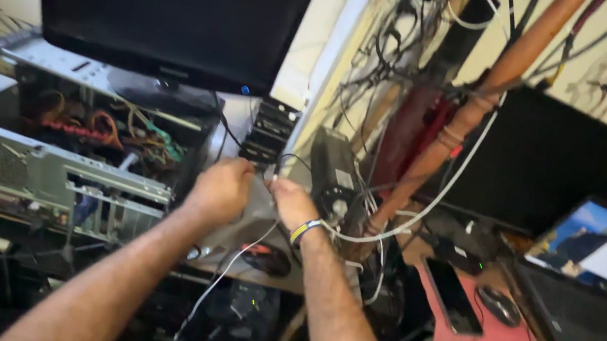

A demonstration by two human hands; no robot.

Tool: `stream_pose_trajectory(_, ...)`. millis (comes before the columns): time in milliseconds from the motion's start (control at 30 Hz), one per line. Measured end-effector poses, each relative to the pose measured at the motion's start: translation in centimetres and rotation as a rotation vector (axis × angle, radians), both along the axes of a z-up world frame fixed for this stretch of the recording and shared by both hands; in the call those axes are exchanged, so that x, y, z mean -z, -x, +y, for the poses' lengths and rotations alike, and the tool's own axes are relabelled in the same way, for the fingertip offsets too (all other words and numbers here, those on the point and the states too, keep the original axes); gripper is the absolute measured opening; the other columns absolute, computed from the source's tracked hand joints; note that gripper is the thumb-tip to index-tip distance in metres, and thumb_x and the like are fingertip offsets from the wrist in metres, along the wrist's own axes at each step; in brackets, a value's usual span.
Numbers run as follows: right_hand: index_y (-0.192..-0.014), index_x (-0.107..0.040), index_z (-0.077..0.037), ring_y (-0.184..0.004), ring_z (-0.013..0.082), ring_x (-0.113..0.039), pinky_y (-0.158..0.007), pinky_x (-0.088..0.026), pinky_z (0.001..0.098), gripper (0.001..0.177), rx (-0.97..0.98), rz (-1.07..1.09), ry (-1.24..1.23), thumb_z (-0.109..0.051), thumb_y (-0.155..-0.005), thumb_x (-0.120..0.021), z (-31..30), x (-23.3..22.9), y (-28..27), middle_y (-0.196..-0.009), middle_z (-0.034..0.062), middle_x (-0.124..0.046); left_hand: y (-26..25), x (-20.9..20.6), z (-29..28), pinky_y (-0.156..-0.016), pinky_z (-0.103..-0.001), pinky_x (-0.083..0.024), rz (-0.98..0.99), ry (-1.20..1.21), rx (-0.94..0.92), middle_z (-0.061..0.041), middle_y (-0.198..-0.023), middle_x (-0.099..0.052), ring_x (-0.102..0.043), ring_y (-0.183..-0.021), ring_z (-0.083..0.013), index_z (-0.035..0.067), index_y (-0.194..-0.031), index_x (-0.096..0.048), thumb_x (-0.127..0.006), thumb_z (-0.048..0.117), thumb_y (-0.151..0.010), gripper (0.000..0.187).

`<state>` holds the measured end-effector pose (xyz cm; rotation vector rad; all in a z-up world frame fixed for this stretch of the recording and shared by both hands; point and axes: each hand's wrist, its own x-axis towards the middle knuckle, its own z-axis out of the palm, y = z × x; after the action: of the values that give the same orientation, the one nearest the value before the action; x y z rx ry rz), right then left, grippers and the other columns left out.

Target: Troubleshooting and repairing a desktop computer by connecting cables and inspecting internal hardware

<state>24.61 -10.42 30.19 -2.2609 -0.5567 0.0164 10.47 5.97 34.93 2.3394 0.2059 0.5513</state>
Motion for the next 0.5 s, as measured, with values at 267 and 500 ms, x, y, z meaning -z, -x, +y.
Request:
stream_pose_trajectory(267, -0.095, -0.075, -0.015, -0.099, 0.0344, -0.072, -0.086, -0.059, 0.0416, 0.017, -0.107, -0.271, -0.078, -0.026, -0.099, -0.063, 6.4, 7.0, -6.1, -0.088, 0.0109, -0.075, -8.2, 0.9, 1.7, -0.096, -0.05, -0.057, -0.022, 0.118, -0.068, -0.014, -0.108, -0.076, -0.07, -0.112, -0.0362, 0.017, -0.116, -0.076, -0.054, 0.038, -0.099, 0.035)
stream_pose_trajectory(500, -0.097, -0.08, -0.018, -0.099, 0.0342, -0.073, -0.084, -0.059, 0.0439, 0.011, -0.049, -0.288, -0.201, -0.024, -0.09, -0.074, 5.0, -2.0, 3.7, -0.093, 0.0096, -0.078, -8.7, -2.7, 2.6, -0.093, -0.045, -0.059, 0.009, 0.018, -0.089, -0.01, -0.099, -0.079, -0.073, -0.108, -0.0314, 0.02, -0.103, -0.079, -0.065, 0.041, -0.092, 0.027)
